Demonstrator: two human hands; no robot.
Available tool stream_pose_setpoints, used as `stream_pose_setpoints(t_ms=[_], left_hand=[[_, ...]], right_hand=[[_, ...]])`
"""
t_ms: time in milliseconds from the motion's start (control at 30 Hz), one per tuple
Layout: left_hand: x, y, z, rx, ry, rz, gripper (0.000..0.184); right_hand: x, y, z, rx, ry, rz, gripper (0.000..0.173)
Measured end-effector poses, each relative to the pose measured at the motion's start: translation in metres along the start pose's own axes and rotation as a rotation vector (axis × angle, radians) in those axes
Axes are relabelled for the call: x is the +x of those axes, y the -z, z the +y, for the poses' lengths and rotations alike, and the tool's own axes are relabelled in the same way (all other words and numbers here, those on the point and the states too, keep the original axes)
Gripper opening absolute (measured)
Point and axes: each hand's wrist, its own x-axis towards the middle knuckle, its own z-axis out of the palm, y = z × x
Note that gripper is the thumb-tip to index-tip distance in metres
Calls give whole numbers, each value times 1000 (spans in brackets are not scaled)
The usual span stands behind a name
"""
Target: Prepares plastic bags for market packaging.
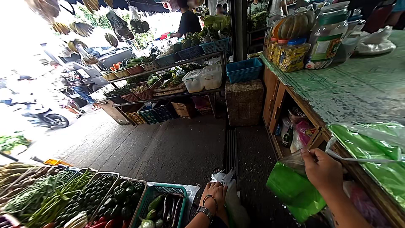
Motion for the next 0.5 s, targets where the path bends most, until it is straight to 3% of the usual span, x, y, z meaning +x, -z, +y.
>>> stream_pose_setpoints(t_ms=[500], left_hand=[[-2, 3, 1, -11, 4, 3, 73]], right_hand=[[-1, 0, 0, 2, 10, -12, 40]])
